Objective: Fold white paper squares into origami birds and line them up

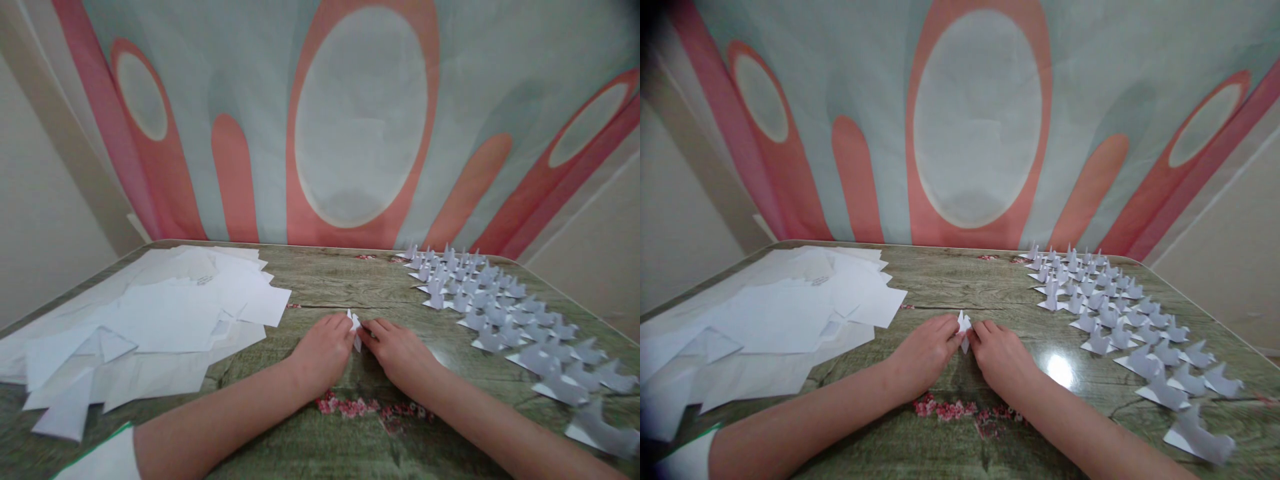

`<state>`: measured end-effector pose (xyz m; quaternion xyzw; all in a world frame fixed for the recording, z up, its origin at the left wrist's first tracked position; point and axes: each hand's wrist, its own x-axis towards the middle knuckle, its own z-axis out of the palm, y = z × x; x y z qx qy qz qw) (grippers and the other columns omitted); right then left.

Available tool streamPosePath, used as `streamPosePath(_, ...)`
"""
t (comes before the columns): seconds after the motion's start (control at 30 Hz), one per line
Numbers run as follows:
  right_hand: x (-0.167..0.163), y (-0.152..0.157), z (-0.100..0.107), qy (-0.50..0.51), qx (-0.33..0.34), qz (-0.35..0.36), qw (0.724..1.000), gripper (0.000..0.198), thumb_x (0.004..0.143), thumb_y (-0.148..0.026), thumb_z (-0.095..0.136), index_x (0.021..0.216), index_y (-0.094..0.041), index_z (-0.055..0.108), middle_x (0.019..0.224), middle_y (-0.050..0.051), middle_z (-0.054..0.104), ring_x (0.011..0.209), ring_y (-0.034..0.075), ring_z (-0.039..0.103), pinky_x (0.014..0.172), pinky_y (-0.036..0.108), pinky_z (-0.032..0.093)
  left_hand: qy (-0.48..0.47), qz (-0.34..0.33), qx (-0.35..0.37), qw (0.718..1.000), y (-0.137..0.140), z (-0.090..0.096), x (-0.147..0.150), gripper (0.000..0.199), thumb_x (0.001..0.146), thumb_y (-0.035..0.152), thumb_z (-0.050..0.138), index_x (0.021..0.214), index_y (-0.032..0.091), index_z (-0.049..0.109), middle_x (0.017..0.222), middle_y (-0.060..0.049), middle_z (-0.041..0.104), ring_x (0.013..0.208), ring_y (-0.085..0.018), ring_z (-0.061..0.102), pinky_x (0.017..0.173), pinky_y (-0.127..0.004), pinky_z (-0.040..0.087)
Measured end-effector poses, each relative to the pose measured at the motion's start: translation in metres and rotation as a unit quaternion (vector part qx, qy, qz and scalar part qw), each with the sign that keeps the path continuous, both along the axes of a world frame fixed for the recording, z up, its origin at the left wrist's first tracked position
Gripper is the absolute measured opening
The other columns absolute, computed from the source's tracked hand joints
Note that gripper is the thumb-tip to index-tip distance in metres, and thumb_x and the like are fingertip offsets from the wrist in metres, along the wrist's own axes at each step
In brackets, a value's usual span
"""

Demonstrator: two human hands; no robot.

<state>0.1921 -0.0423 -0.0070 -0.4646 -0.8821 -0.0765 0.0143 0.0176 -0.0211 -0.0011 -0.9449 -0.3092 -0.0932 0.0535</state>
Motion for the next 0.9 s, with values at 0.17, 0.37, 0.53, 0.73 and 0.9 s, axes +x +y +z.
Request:
streamPosePath(0.17, 0.000, 0.001, 0.004, -0.006, 0.000, -0.002, 1.000, 0.027, 0.082, -0.009, 0.047, 0.105, -0.015, 0.060, 0.103, 0.012, 0.059, 0.086, 0.022, 0.056, 0.068, 0.033, 0.047, 0.031, -0.001, 0.028, 0.999, 0.001, 0.007, -0.002, 0.021, 0.087, 0.015, 0.041, 0.096, 0.010, 0.060, 0.097, -0.012, 0.058, 0.103, -0.024, 0.048, 0.091, -0.039, 0.037)
streamPosePath(0.37, 0.003, 0.003, -0.001, 0.014, 0.015, -0.005, 1.000, 0.026, 0.083, -0.012, 0.049, 0.106, -0.016, 0.061, 0.104, 0.010, 0.061, 0.089, 0.023, 0.057, 0.072, 0.033, 0.047, 0.023, -0.007, 0.009, 1.000, 0.002, 0.006, -0.002, 0.021, 0.085, 0.012, 0.042, 0.095, 0.009, 0.060, 0.098, -0.012, 0.060, 0.102, -0.023, 0.051, 0.092, -0.038, 0.038)
streamPosePath(0.53, 0.007, 0.006, -0.014, 0.087, 0.059, 0.003, 0.994, 0.025, 0.083, -0.012, 0.050, 0.101, -0.019, 0.065, 0.102, 0.007, 0.064, 0.091, 0.022, 0.056, 0.081, 0.035, 0.044, 0.004, -0.046, 0.009, 0.999, 0.006, -0.002, -0.005, 0.031, 0.083, 0.011, 0.045, 0.111, 0.005, 0.055, 0.116, -0.014, 0.056, 0.115, -0.023, 0.045, 0.101, -0.035, 0.032)
streamPosePath(0.73, 0.009, 0.008, -0.021, 0.144, 0.062, 0.003, 0.988, 0.032, 0.078, -0.005, 0.051, 0.104, -0.018, 0.064, 0.102, 0.006, 0.064, 0.090, 0.021, 0.054, 0.085, 0.035, 0.040, 0.012, -0.067, 0.015, 0.998, 0.006, -0.004, -0.006, 0.031, 0.081, 0.011, 0.045, 0.108, 0.003, 0.057, 0.114, -0.015, 0.059, 0.109, -0.024, 0.050, 0.097, -0.035, 0.036)
streamPosePath(0.9, 0.006, 0.009, -0.015, 0.137, 0.031, -0.010, 0.990, 0.041, 0.080, -0.005, 0.048, 0.117, -0.020, 0.056, 0.109, 0.006, 0.060, 0.097, 0.022, 0.050, 0.088, 0.036, 0.038, 0.003, -0.080, -0.003, 0.997, 0.009, -0.001, -0.007, 0.029, 0.080, 0.011, 0.045, 0.105, 0.005, 0.059, 0.107, -0.014, 0.061, 0.104, -0.024, 0.053, 0.092, -0.037, 0.040)
